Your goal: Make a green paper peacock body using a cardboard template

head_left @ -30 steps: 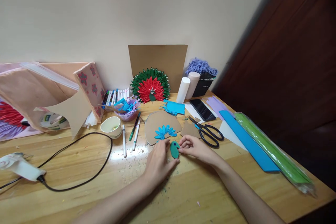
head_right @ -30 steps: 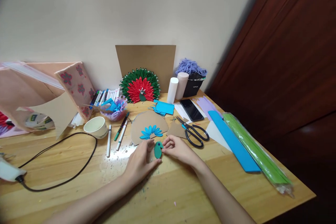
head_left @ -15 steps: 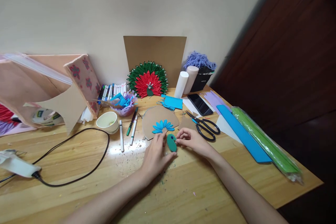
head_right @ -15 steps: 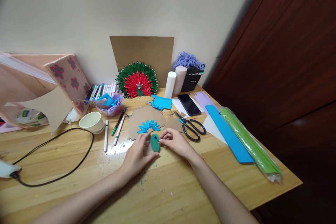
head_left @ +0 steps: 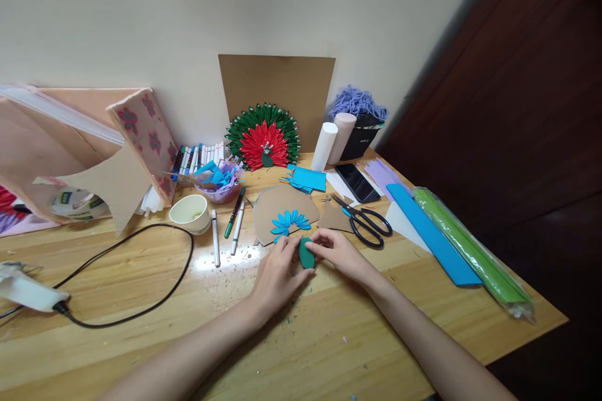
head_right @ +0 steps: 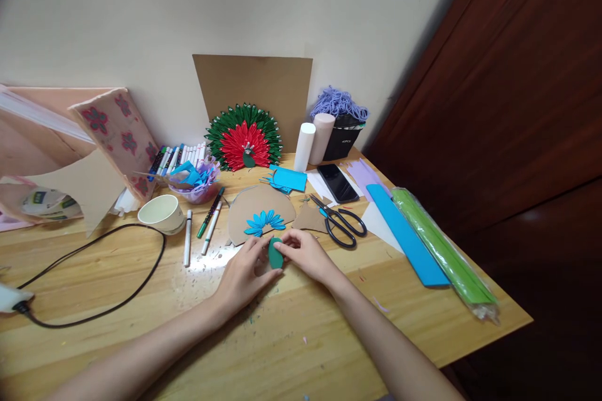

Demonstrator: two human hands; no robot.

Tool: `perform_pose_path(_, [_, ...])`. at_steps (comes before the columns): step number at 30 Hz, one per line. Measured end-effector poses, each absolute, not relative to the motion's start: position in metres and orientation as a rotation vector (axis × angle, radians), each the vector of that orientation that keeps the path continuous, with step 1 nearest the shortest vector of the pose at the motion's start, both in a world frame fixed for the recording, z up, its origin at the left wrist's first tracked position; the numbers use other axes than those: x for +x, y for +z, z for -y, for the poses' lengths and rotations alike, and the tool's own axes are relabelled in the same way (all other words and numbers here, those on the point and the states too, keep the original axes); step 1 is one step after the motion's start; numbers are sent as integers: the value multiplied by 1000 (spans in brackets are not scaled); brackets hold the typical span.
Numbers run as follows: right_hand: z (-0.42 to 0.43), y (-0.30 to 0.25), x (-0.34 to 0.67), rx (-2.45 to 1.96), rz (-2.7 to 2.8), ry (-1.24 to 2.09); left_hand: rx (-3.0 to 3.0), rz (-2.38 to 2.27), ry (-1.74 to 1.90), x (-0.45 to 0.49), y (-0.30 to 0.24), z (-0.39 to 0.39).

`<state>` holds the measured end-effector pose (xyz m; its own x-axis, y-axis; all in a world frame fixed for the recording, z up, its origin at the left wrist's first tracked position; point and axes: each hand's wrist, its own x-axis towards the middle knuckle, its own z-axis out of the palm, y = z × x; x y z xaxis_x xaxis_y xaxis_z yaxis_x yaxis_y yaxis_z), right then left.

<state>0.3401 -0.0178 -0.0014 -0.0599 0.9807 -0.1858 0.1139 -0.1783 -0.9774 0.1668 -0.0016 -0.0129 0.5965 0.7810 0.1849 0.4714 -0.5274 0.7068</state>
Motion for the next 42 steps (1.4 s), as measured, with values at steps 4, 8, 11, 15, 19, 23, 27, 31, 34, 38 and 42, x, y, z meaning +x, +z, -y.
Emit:
perform_pose_path(4, [17, -1, 339, -1408, 1244, 1312, 2231, -977, 655, 167, -11, 2])
perform_pose_path(8, [17, -2, 339, -1403, 1237, 1313, 2237, -976, 650, 166, -10, 3])
perform_pose_path(11, [17, -1, 338, -1386, 1217, 1350, 2230, -976, 652, 167, -10, 2])
perform_pose_path(15, [16, -1, 339, -1378, 1201, 1367, 2231, -995, 642, 167, -10, 1])
perform_pose_path(19, [12, -3, 344, -1426, 1130, 1343, 2239, -1011, 634, 167, -11, 2])
perform_pose_path(23, [10, -5, 351, -1438, 1106, 1292, 2225, -1018, 646, 167, -11, 3])
perform_pose_path(27, [12, -4, 352, -1438, 1176, 1216, 2205, -1008, 633, 168, -7, 3])
perform_pose_path(31, [15, -1, 349, -1384, 1237, 1213, 2205, -980, 619, 168, -4, 4])
perform_pose_path(34, [16, 0, 347, -1356, 1219, 1236, 2207, -990, 627, 168, -4, 4])
perform_pose_path(38, [16, 0, 348, -1360, 1172, 1274, 2231, -1008, 616, 168, -6, 4])
perform_pose_path(42, [15, -3, 348, -1372, 1179, 1264, 2243, -1018, 631, 168, -7, 4])
